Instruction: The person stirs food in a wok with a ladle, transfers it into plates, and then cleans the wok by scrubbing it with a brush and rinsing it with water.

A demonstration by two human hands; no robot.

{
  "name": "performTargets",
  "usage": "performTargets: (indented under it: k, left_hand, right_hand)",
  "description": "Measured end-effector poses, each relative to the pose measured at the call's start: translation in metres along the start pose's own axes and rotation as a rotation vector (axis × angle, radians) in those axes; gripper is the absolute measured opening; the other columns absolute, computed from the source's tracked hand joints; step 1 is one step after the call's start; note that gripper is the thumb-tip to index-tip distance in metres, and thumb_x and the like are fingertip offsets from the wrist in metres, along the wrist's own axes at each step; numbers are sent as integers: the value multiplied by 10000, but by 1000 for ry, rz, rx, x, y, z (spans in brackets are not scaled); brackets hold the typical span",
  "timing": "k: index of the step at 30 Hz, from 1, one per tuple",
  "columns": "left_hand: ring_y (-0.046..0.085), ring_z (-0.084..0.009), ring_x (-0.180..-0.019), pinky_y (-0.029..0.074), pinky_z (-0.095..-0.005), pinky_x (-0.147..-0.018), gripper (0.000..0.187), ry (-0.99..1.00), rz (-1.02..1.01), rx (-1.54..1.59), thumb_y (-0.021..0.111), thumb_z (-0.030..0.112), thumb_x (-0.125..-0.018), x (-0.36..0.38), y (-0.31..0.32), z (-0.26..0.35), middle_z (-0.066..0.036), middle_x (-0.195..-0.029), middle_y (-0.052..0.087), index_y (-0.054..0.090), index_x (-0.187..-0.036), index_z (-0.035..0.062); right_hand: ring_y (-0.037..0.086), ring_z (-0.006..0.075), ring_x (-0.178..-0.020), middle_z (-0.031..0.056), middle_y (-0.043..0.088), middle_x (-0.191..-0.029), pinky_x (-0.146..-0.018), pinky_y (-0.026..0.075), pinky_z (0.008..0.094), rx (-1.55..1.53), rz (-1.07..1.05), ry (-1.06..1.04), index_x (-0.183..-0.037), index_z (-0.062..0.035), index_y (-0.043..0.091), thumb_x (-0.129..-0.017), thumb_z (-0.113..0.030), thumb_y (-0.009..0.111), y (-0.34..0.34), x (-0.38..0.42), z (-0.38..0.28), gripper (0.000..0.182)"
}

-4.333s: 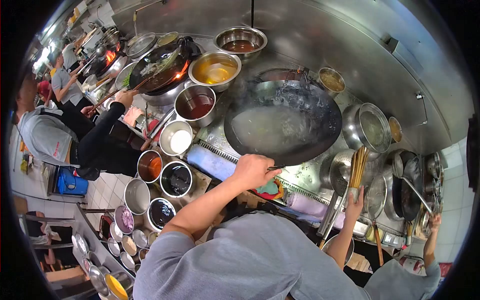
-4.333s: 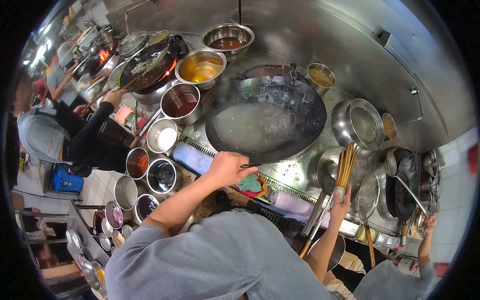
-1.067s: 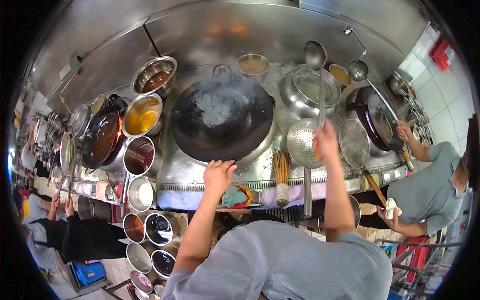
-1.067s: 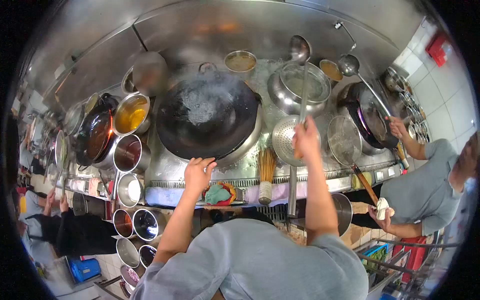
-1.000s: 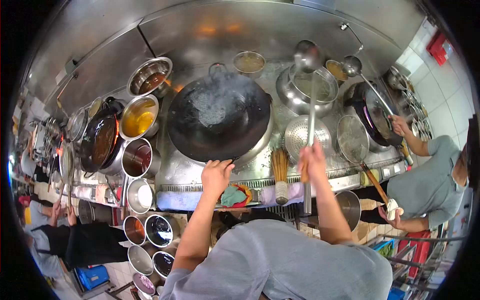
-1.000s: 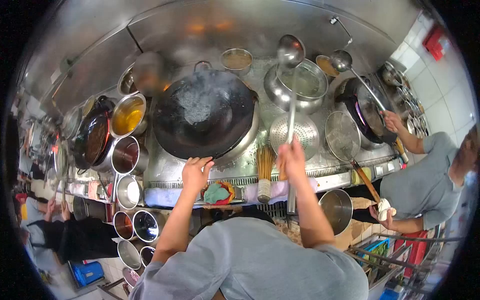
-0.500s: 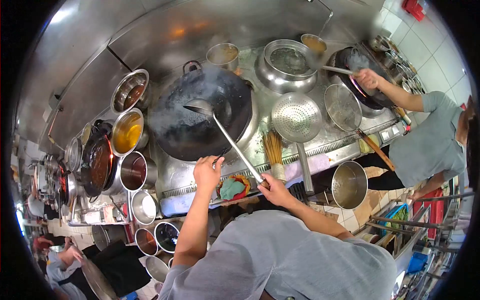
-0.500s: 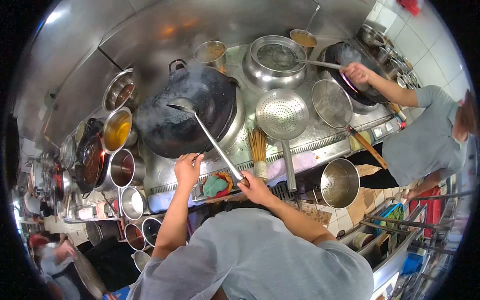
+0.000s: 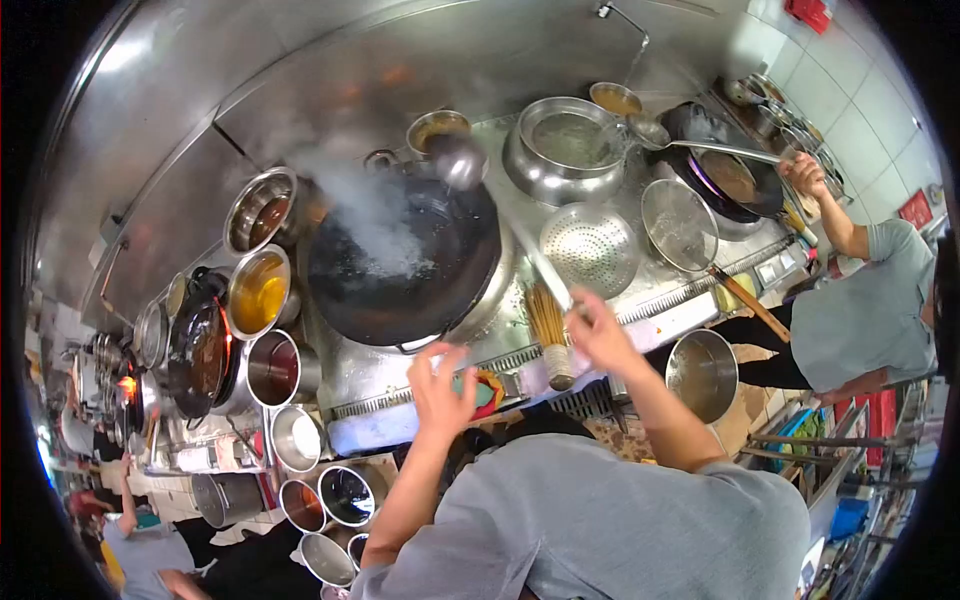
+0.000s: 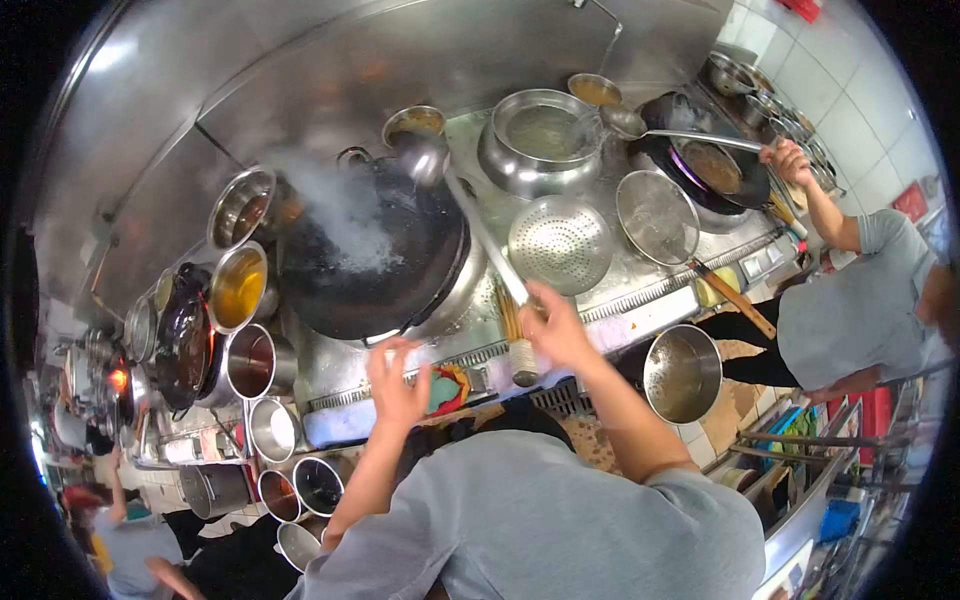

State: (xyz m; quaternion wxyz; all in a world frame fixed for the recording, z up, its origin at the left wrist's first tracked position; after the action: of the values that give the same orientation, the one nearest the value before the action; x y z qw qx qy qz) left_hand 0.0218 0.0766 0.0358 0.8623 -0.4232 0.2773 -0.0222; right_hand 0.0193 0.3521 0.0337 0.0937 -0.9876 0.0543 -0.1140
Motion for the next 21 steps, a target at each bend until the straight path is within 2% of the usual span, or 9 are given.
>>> performTargets:
  k: [1,2,3,4,6,9,11,13,21]
  left_hand:
    - [531,-311,-1027,411,-424,-884,358,77,-112,128,700,201,-738,8,14,4,-133,-1170,491,616,-1082,149]
    - [551,-324,-1016,445,-415,-863,398,70,-276,281,714,225,-727,7,25,17,-142,-1198,479,606,-1103,153]
    - [570,-336,-1005,479,-406,-841,439,64,-444,435,728,248,-717,4,38,34,-152,-1225,466,596,-1125,156]
    - [570,-336,-1005,479,-406,-841,439,66,-464,449,728,248,-717,3,48,50,-152,-1225,466,596,-1125,156]
    - [596,-328,-980,521,-406,-817,511,38,-742,171,728,251,-732,0,72,75,-150,-1300,425,537,-1200,183]
    - [606,-332,-976,523,-423,-801,565,162,-808,-52,748,270,-690,5,115,80,-156,-1310,408,530,-1203,178]
    - [615,-331,-970,525,-429,-798,535,194,-749,-45,742,261,-691,17,140,66,-161,-1324,410,536,-1176,169]
    - [623,-339,-961,529,-427,-791,508,104,-781,15,732,249,-692,14,131,62,-145,-1335,424,538,-1154,164]
    - [661,-342,-780,521,-362,-681,353,-280,-375,208,658,140,-702,-50,33,61,-199,-822,652,599,-1047,89]
  right_hand:
    - [547,149,-568,88,596,-702,-520,445,296,3,107,-146,-1327,-6,418,-880,-190,573,-16,-26,3,508]
    - [612,269,-661,199,631,-806,-622,474,385,394,226,-256,-1306,-3,450,-854,-146,568,-35,-50,-10,488]
    - [611,338,-649,172,631,-806,-609,482,439,625,361,-309,-1350,-53,382,-840,-123,530,-50,-86,1,536]
    - [609,417,-749,248,626,-894,-682,475,504,809,496,-238,-1320,-31,412,-824,-84,484,-58,-116,3,504]
    - [616,426,-721,284,618,-870,-628,482,512,899,589,-94,-1250,29,444,-800,-41,472,-78,-166,-1,457]
    - [608,363,-590,242,617,-793,-508,494,450,731,535,-18,-1069,61,507,-779,-4,470,-118,-247,19,299]
    - [533,223,-469,124,565,-684,-404,454,336,-460,120,252,-843,17,491,-788,10,450,-133,-260,16,69]
    - [456,115,-466,21,447,-614,-450,433,250,-1181,-45,372,-716,-37,432,-811,5,419,-148,-251,-2,105]
    - [460,75,-497,59,486,-720,-437,402,217,-1291,-180,412,-888,23,409,-892,-25,447,-171,-153,-33,61]
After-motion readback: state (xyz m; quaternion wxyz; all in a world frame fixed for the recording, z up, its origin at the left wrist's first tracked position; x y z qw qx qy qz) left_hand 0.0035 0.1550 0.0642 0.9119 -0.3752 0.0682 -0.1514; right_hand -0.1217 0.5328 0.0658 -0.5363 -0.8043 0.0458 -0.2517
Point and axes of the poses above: each hand's wrist, its own x-axis away from the middle knuckle, its own y-axis out of the palm, z = x × y, the point moved 2 cm from there along -x, towards the middle knuckle
